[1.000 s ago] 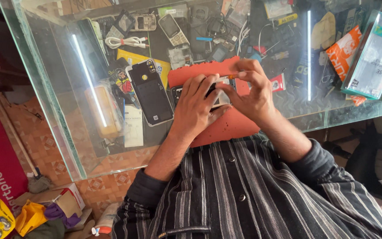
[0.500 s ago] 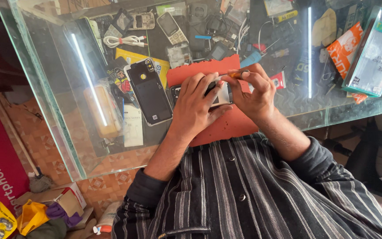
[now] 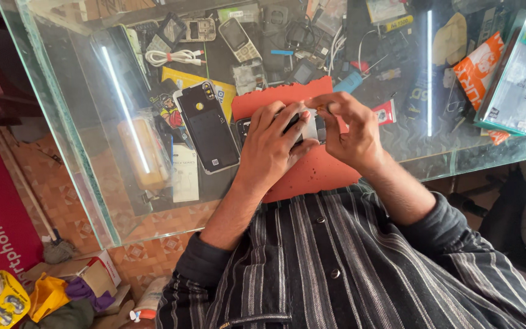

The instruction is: The person first operates a smartphone, tapping its screen, then places it open on a red mat and repairs it, using a screwdriver to remove and reinsert small screws from the phone's internal frame while handling the back cover and small components by hand.

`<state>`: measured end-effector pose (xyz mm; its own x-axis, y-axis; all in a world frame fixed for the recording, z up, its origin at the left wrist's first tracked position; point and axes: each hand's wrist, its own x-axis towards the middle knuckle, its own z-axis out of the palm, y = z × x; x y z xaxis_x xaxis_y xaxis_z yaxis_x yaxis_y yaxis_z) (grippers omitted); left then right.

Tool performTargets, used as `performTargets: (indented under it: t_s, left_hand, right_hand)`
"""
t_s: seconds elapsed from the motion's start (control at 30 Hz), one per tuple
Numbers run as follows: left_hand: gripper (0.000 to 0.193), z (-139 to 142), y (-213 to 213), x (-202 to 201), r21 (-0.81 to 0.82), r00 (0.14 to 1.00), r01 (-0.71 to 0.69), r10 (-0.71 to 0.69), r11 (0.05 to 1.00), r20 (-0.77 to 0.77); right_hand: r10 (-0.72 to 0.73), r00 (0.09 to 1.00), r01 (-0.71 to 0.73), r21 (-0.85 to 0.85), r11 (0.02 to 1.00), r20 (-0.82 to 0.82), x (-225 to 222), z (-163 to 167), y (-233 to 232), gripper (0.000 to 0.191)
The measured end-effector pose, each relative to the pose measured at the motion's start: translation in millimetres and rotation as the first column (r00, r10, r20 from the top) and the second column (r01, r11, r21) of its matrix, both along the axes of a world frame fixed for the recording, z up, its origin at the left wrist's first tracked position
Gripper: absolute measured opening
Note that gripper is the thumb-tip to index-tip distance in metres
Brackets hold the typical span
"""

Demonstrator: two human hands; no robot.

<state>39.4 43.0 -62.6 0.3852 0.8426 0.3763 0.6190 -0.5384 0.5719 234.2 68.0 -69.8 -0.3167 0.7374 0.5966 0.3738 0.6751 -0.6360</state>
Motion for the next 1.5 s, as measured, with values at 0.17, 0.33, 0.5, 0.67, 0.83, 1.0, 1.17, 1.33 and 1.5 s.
performTargets:
  t_s: [0.17, 0.33, 0.5, 0.67, 0.83, 1.0, 1.17, 1.33, 1.5]
  left_hand:
    - [0.047, 1.2, -0.3, 0.2, -0.001, 1.000, -0.004, 0.004, 1.000, -0.003]
    - [0.049, 1.7, -0.7, 0.2, -0.005, 1.000, -0.006, 0.006, 1.000, -0.004]
    - [0.047, 1.6, -0.5, -1.0, 0.001, 1.000, -0.002, 0.002, 1.000, -0.010]
    - [0.050, 0.1, -1.1, 1.1, 0.010, 1.000, -0.004, 0.004, 1.000, 0.008]
    - [0.048, 5.2, 1.2, 1.8, 0.017, 0.999, -0.008, 0.007, 1.000, 0.031]
    - [0.014, 22.8, -2.4, -31.8, 0.005, 0.957, -0.270, 0.267, 0.963, 0.114]
    - [0.010, 39.8, 4.1, -93.3, -0.054, 0.937, -0.344, 0.340, 0.937, -0.079]
    - [0.008, 34.4, 19.1, -106.9, -0.067, 0.969, -0.151, 0.134, 0.986, -0.210]
    - [0.007, 23.5, 26.9, -107.6, -0.043, 0.929, -0.088, 0.066, 0.995, -0.365]
  right_hand:
    - [-0.131, 0.988, 0.119, 0.131, 0.984, 0.087, 1.8, -1.6, -0.7, 0.068]
    - [-0.078, 0.997, 0.077, 0.069, 0.995, 0.017, -1.5, -6.0, -1.3, 0.066]
    - [-0.115, 0.993, 0.112, 0.055, 0.992, 0.040, -1.6, -8.8, -4.5, 0.066]
    - [-0.092, 0.995, 0.090, 0.047, 0.995, 0.048, 1.5, -10.2, -3.4, 0.062]
    - [-0.129, 0.990, 0.124, 0.087, 0.989, 0.052, -2.4, -4.5, 1.8, 0.065]
    - [0.029, 0.999, -0.030, -0.024, 0.999, -0.033, 1.9, 1.1, -4.5, 0.062]
    - [-0.134, 0.990, 0.133, 0.043, 0.990, 0.034, 3.0, -17.5, 0.8, 0.069]
    - [-0.183, 0.965, 0.139, -0.225, 0.964, -0.189, 20.9, -21.1, -8.5, 0.072]
    - [-0.238, 0.946, 0.176, -0.267, 0.948, -0.220, 49.4, -10.7, -23.1, 0.071]
